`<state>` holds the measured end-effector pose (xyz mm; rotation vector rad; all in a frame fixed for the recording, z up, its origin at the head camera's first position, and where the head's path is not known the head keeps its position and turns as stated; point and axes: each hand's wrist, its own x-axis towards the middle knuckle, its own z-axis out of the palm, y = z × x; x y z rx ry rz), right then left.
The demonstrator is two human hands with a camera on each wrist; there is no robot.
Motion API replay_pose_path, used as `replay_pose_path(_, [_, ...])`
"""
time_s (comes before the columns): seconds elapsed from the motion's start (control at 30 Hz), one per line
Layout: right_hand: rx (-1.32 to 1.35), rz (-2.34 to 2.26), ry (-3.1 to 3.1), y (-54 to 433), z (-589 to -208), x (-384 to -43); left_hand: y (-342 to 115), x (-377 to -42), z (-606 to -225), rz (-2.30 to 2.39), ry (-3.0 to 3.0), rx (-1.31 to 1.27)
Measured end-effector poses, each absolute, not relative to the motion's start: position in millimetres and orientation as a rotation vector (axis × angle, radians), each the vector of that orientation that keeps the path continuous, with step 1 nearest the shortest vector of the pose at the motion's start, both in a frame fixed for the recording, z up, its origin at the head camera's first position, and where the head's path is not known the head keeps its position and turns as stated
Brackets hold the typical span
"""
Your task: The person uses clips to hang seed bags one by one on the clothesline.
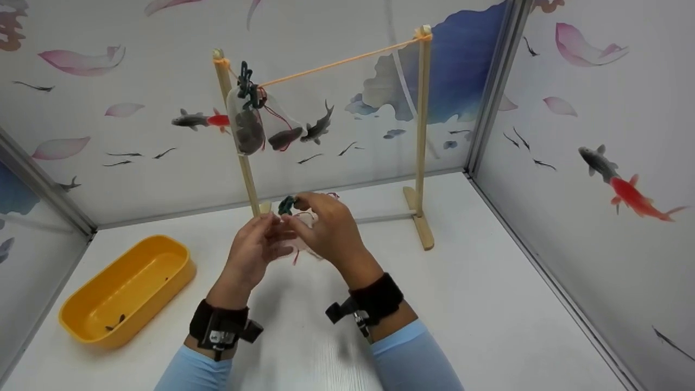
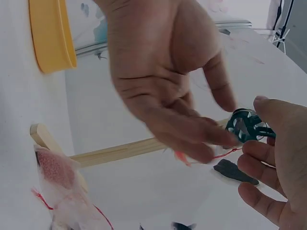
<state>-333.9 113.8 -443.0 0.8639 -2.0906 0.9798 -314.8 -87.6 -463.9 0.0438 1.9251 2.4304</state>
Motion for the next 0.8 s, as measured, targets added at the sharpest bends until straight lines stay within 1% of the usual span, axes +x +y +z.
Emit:
replay_pose_path(0.1, [0.811,1.009,-2.151,118,-446,-341,-102,-329,-488,2.058,2.473,-0.083])
replay_pose_path(0.17, [0.772,1.037,-2.216,121,-450,-346,-111,-336,-506,1.689,2.813,-0.148])
replay_pose_path(0.3, [0.680,1.084,-2.365,125,-459,-353,-123,-342,-535,0.958,3.183,-0.124])
replay_pose_path(0.37, [0.643,1.111,-2.421,126,-462,-356,-125,-342,-543,0.716,3.252,-0.070])
replay_pose_path(0.47, [0.607,1.146,-2.462,128,-468,-361,-125,-340,-549,0.558,3.299,0.052])
replay_pose_path(0.63, [0.572,1.151,-2.489,131,-471,-364,-112,-340,-546,0.560,3.355,0.269])
replay_pose_path(0.8, [0.539,1.113,-2.497,136,-469,-364,-85,-353,-542,0.539,3.382,0.372])
